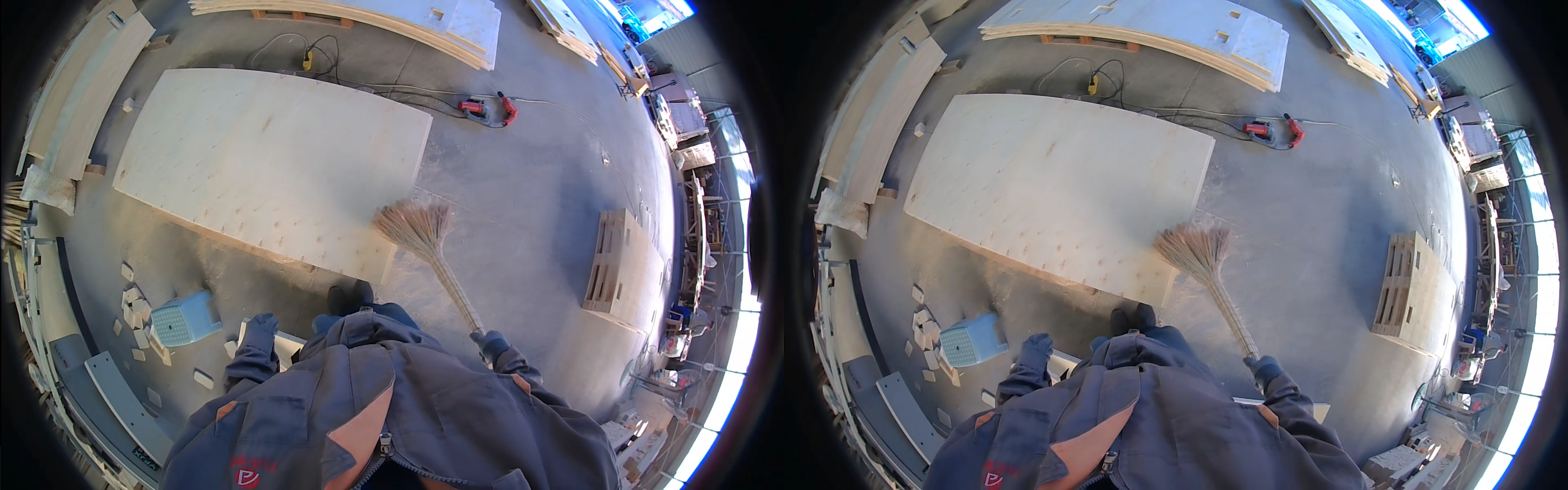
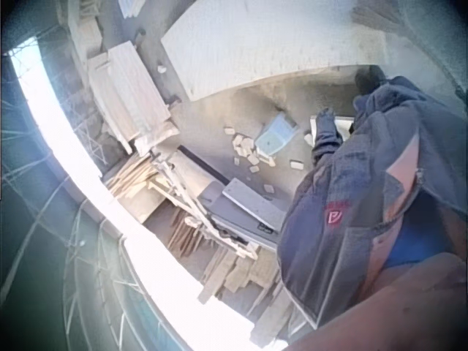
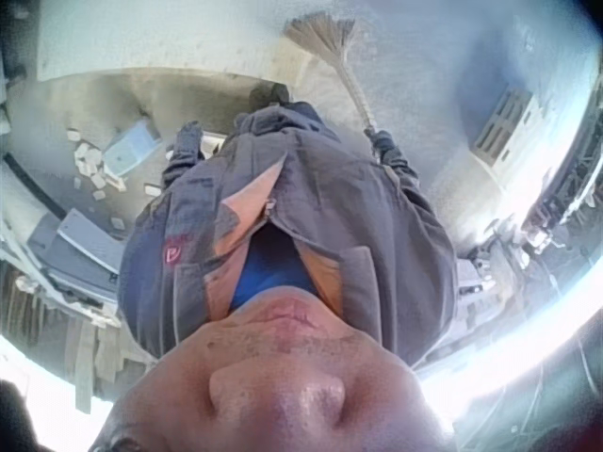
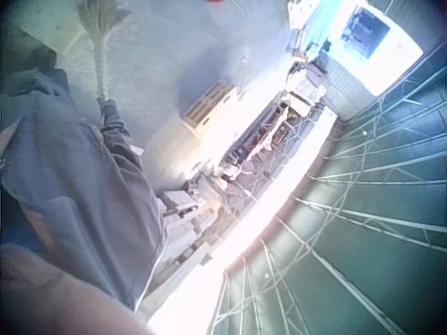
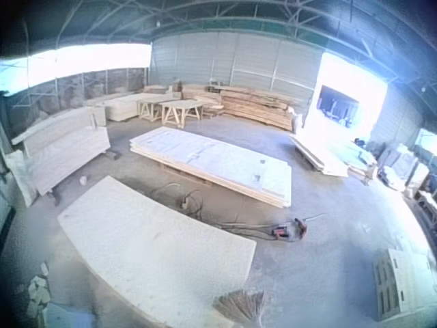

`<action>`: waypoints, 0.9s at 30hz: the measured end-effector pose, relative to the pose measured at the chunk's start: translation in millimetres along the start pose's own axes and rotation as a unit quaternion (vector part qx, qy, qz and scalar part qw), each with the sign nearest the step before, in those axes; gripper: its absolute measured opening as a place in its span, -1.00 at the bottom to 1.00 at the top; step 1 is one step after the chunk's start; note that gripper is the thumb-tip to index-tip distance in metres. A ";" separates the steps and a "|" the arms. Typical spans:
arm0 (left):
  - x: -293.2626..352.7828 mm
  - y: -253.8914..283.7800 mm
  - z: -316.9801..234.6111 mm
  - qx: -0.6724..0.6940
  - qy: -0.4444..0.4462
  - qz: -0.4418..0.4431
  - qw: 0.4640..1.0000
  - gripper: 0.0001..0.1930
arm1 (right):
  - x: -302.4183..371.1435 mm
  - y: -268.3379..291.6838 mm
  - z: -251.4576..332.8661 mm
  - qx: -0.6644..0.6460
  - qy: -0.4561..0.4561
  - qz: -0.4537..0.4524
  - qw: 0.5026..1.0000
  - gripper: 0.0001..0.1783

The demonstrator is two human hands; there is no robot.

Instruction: The person sweeps a large white wooden panel with a broom, then lifts and flips the panel to access the other side. They move a small stool and a wooden plank, then sweep the panel again before lifting and flipping another panel.

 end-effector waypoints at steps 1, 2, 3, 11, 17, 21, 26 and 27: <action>-0.8 -4.7 2.9 0.012 0.004 0.005 1.000 -0.78 | 13.6 -5.3 -14.5 -0.016 -0.012 0.011 1.000 -0.33; -7.3 -18.4 -7.7 0.026 0.005 0.016 1.000 -0.78 | 19.6 -11.5 -32.3 0.038 0.077 -0.023 0.996 -0.36; -15.3 -26.9 -17.0 0.041 0.004 0.023 0.999 -0.79 | 26.1 -20.2 -45.4 0.094 0.170 -0.059 0.979 -0.37; 18.7 -27.3 70.9 -0.516 -0.263 0.193 0.792 -0.75 | 69.2 3.5 -13.1 0.019 0.027 -0.162 0.986 -0.33; 57.3 -16.7 60.3 -0.479 -0.237 0.085 0.841 -0.84 | 23.5 86.6 182.7 -0.012 0.161 -0.055 0.985 -0.41; 80.0 -34.2 8.3 -0.414 -0.105 0.044 0.903 -0.88 | -45.6 111.7 358.8 0.105 0.320 -0.053 0.940 -0.39; 135.0 -122.7 -66.1 0.073 0.226 -0.212 0.948 -0.91 | -70.9 110.3 578.4 0.175 0.393 0.022 0.903 -0.41; 142.4 -152.6 -92.8 -0.252 -0.013 -0.080 0.964 -0.94 | -73.3 109.3 618.2 0.174 0.394 0.056 0.901 -0.43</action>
Point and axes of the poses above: each hand's wrist, its own x-axis away from the middle knuckle, its own y-axis out of the back of the hand, z = x × y, the point moved 6 cm from there along -x, towards the middle knuckle, and after that the axes turned 4 degrees about -y, right-handed, at the moved point
